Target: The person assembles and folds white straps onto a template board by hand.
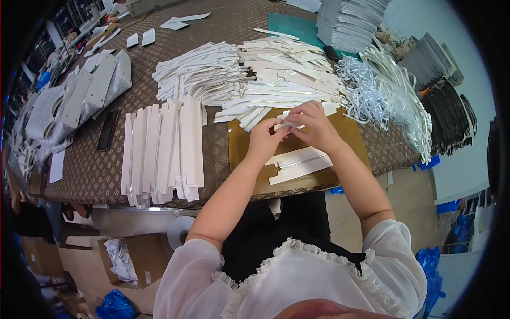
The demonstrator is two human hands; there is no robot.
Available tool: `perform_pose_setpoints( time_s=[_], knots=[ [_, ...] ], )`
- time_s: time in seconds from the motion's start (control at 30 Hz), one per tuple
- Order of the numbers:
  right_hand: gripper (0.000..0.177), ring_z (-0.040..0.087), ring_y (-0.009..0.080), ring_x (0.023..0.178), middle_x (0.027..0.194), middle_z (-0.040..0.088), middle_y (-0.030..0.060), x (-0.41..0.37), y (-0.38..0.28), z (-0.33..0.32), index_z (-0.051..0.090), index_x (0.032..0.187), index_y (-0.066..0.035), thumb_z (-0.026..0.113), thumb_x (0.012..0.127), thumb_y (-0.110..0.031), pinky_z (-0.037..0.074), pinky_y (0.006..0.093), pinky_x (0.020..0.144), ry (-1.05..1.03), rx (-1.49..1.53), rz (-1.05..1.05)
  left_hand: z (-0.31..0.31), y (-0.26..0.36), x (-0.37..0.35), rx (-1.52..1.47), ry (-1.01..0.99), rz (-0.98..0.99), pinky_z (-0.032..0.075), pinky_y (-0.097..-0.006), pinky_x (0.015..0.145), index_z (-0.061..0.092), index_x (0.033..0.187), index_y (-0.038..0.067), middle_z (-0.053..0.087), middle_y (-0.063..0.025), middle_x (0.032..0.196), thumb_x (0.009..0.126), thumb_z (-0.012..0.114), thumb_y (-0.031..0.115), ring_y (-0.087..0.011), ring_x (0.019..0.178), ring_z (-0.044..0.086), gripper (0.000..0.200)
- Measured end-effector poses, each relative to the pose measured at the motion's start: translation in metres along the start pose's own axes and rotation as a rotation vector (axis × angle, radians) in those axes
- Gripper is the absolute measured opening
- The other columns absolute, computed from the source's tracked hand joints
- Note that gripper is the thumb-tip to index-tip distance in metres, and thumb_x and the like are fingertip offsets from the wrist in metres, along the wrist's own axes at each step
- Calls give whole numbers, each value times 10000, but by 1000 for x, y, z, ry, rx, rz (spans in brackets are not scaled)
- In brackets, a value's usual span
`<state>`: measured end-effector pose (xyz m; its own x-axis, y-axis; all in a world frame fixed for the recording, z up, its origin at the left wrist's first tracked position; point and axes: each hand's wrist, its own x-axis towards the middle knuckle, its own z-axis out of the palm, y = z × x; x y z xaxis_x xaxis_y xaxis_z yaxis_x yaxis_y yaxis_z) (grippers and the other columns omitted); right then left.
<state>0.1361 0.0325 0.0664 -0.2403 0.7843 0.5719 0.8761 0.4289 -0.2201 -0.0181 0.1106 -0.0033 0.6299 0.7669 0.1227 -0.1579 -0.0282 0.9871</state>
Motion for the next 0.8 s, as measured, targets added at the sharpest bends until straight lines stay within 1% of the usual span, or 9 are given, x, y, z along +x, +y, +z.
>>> perform_pose_setpoints(
  time_s=[0.1, 0.27, 0.37, 0.4, 0.5, 0.53, 0.63, 0.73, 0.8],
  knots=[
    [251, 571, 215, 903, 933, 623, 7, 7, -3, 1, 671, 924, -128, 744, 695, -54, 381, 376, 918, -1, -8, -21, 0, 2, -2, -69, 100, -10, 489, -226, 592, 674, 1022, -7, 675, -44, 740, 862, 673, 85, -82, 677, 611, 184],
    [186, 586, 200, 849, 883, 635, 2, 14, 1, 5, 681, 861, -103, 753, 694, -60, 418, 392, 865, 56, -141, -100, -1, 7, -5, -39, 122, 14, 490, -228, 571, 680, 966, -9, 667, -48, 764, 848, 673, 53, -101, 672, 616, 133],
    [162, 592, 194, 826, 851, 637, 3, 22, -3, 2, 682, 838, -97, 749, 695, -64, 429, 392, 844, 43, -167, -148, -1, 6, -6, 117, 191, 304, 502, -240, 575, 669, 922, -15, 647, -69, 794, 830, 667, 16, -140, 667, 626, 97],
    [161, 593, 194, 815, 843, 635, 5, 25, -5, -1, 681, 829, -96, 750, 688, -62, 434, 386, 826, 14, -189, -171, -1, 8, -6, 116, 192, 304, 502, -240, 575, 669, 922, -15, 647, -69, 794, 830, 667, 16, -140, 667, 626, 97],
    [160, 594, 193, 793, 826, 631, 9, 29, -8, -5, 679, 811, -93, 752, 673, -59, 446, 372, 791, -47, -234, -212, 0, 13, -9, 174, 227, 434, 515, -258, 571, 658, 892, -21, 627, -91, 817, 815, 655, -22, -176, 662, 629, 77],
    [163, 593, 195, 783, 823, 629, 9, 29, -8, -6, 677, 806, -94, 748, 667, -49, 450, 367, 768, -58, -220, -217, 0, 12, -8, 172, 227, 433, 515, -258, 571, 658, 892, -21, 627, -91, 817, 815, 655, -22, -176, 662, 629, 77],
    [172, 592, 198, 763, 817, 626, 9, 29, -8, -5, 672, 797, -95, 741, 655, -27, 457, 357, 721, -80, -192, -227, -2, 10, -8, 283, 225, 552, 519, -264, 560, 656, 887, -25, 633, -102, 820, 810, 649, -37, -179, 662, 631, 78],
    [190, 585, 224, 719, 810, 619, 25, 25, -14, 0, 664, 789, -92, 719, 636, 6, 455, 328, 650, 13, -160, -203, 0, 13, -8, 259, 233, 526, 526, -264, 566, 659, 886, -20, 636, -101, 821, 808, 653, -35, -180, 671, 638, 80],
    [173, 595, 216, 717, 813, 622, 29, 18, -14, 5, 659, 790, -83, 712, 655, 10, 461, 318, 651, 30, -140, -148, 0, 13, -9, 248, 238, 513, 529, -263, 569, 661, 886, -18, 638, -101, 822, 808, 655, -34, -181, 676, 641, 80]
  ],
)
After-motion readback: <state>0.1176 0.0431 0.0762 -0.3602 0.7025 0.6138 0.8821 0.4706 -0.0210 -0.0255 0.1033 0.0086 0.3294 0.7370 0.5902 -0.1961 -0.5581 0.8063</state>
